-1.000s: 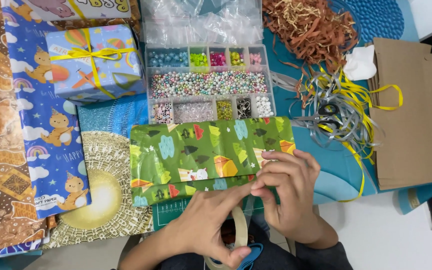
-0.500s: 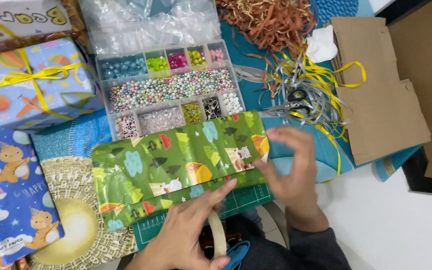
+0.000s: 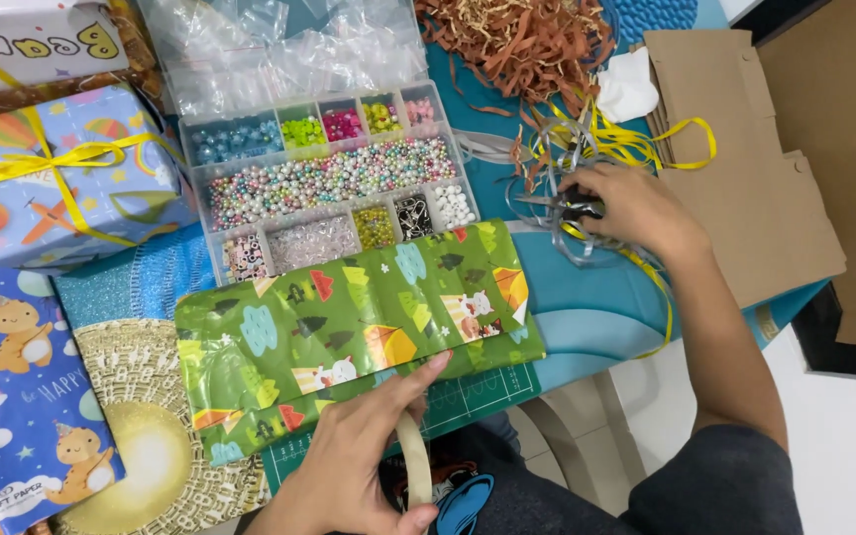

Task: Wrapping a small cardboard box with green patterned wrapping paper using tape and scissors.

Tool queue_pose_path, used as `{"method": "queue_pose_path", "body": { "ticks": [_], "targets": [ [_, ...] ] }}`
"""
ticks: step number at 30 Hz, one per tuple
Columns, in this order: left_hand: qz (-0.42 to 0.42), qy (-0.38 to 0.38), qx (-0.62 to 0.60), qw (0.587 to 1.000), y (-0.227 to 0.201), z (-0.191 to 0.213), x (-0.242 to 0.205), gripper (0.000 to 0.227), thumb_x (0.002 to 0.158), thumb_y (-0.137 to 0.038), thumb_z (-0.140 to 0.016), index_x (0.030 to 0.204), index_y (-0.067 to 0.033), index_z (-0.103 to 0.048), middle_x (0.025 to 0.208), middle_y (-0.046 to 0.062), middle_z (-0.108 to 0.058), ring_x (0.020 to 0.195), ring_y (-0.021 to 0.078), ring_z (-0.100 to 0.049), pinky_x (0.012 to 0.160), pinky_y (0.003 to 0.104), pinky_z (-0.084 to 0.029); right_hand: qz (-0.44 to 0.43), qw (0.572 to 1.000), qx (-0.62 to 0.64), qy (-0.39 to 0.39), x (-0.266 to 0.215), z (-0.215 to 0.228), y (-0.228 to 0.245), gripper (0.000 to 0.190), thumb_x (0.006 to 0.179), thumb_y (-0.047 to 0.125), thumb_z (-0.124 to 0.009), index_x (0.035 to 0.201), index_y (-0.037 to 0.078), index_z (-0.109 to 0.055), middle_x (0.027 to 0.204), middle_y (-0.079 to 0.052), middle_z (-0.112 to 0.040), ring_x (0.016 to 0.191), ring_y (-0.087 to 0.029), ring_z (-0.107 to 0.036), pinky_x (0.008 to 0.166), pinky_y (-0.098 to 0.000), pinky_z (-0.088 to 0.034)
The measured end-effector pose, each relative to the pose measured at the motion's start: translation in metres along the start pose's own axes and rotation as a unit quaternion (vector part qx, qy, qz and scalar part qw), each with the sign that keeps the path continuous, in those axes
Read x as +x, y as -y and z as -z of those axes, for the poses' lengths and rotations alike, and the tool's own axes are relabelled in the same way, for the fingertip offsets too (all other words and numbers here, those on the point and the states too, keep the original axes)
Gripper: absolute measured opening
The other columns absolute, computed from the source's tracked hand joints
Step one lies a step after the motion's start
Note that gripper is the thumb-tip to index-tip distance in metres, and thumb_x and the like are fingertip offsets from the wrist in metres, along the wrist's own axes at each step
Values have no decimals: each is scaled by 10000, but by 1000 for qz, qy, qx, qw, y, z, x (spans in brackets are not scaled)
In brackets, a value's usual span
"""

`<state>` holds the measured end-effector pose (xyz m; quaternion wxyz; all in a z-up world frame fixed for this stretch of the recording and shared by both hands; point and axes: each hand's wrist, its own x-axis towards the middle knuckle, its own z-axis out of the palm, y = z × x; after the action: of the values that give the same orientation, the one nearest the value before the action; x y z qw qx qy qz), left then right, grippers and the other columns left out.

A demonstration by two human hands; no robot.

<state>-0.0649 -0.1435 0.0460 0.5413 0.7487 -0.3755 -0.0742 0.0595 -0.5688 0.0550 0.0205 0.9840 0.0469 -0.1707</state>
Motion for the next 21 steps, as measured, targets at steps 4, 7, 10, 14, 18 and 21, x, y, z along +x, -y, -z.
{"method": "queue_pose_path", "body": {
  "ticks": [4, 7, 10, 14, 18, 21],
  "targets": [
    [-2, -2, 13, 1000, 0, 1, 1, 960, 931, -858, -272, 1572, -153, -378, 863, 16, -688, 780, 149, -742, 538, 285, -511, 44, 970, -168, -168, -10, -8, -11, 440, 797, 256, -748, 1226, 217, -661, 1112, -38, -698, 1059, -276, -672, 862, -456, -493],
    [0, -2, 13, 1000, 0, 1, 2, 966, 939, -858, -249, 1568, -135, -366, 866, 14, -723, 912, 173, -795, 592, 290, -575, -1, 849, -379, -368, -20, 12, -6, 190, 1026, 175, -756, 1079, 332, -662, 877, 93, -587, 687, -124, -579, 745, -273, -429],
    [4, -1, 5, 1000, -1, 2, 2, 961, 939, -844, -268, 1582, -134, -351, 772, -2, -686, 906, 172, -784, 594, 290, -558, -36, 813, -391, -430, -28, 32, -9, 430, 891, 214, -774, 1313, 275, -720, 1089, 55, -686, 869, -124, -657, 697, -260, -465],
    [0, 0, 6, 1000, -3, 3, 1, 924, 939, -807, -286, 1584, -147, -341, 863, 12, -721, 912, 169, -784, 604, 283, -564, -82, 727, -518, -443, -25, 46, -27, 354, 1027, 186, -670, 1343, 344, -664, 983, 122, -542, 925, -67, -530, 781, -234, -345],
    [6, -3, 12, 1000, 0, 5, -2, 923, 911, -778, -329, 1591, -155, -341, 863, 11, -713, 878, 169, -767, 621, 300, -569, -83, 825, -410, -380, -31, 53, -36, 730, 708, 301, -860, 1390, 204, -621, 1110, 74, -700, 907, -112, -681, 756, -255, -430],
    [4, 7, -42, 999, -8, 11, 0, 931, 931, -803, -272, 1581, -147, -388, 803, -23, -627, 573, 113, -589, 562, 277, -489, 79, 963, 134, -222, -58, 73, 21, 495, 807, 367, -886, 1182, 103, -701, 877, 4, -682, 670, -78, -604, 604, -229, -452]
  ]
}}
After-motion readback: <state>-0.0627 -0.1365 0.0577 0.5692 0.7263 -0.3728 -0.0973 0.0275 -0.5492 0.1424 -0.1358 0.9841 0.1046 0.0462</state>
